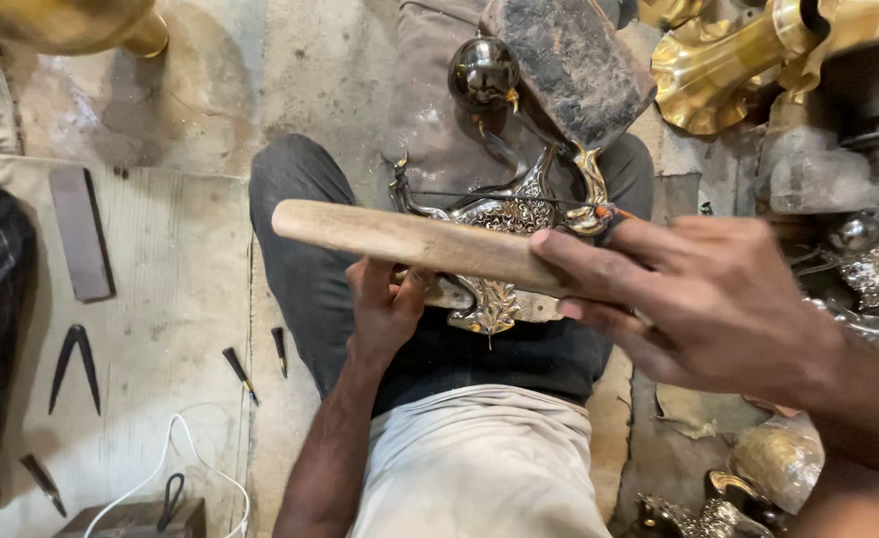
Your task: The person sits cross-legged on the floor with an ornate cast metal ornament on their lap. They hold a small punch against the ornament's surface with one hand and repeatedly strike it with a wooden mallet held in the other hand, repositioning the punch to work different areas of the decorative piece.
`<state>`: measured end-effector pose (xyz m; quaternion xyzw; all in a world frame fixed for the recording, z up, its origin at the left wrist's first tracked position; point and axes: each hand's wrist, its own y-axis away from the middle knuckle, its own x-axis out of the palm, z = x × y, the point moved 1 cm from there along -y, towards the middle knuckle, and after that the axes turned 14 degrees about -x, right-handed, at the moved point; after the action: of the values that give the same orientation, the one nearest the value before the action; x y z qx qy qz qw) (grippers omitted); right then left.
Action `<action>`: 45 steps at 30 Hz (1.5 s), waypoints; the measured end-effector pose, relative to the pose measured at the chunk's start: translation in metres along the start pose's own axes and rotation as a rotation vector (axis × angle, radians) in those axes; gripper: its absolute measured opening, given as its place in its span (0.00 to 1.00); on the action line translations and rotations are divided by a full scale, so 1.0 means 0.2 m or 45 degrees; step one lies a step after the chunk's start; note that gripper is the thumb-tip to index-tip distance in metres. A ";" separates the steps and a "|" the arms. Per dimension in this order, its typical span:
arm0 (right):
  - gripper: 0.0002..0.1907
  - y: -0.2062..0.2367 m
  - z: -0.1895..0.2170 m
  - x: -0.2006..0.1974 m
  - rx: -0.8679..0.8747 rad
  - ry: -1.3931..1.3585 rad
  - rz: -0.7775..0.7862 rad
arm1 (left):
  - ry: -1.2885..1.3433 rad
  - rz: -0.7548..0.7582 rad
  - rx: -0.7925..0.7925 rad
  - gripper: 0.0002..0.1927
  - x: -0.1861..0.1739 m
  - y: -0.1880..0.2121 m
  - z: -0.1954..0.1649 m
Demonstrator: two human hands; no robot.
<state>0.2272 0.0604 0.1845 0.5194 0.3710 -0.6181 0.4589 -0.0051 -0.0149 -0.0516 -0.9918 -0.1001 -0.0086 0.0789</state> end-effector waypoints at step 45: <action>0.25 -0.06 0.00 -0.08 -0.152 -0.264 -0.502 | 0.070 -0.048 0.033 0.08 0.01 0.04 0.05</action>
<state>0.2168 0.0671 0.1990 0.3424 0.4520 -0.7229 0.3950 -0.0008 -0.0198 -0.0616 -0.9881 -0.1166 -0.0358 0.0942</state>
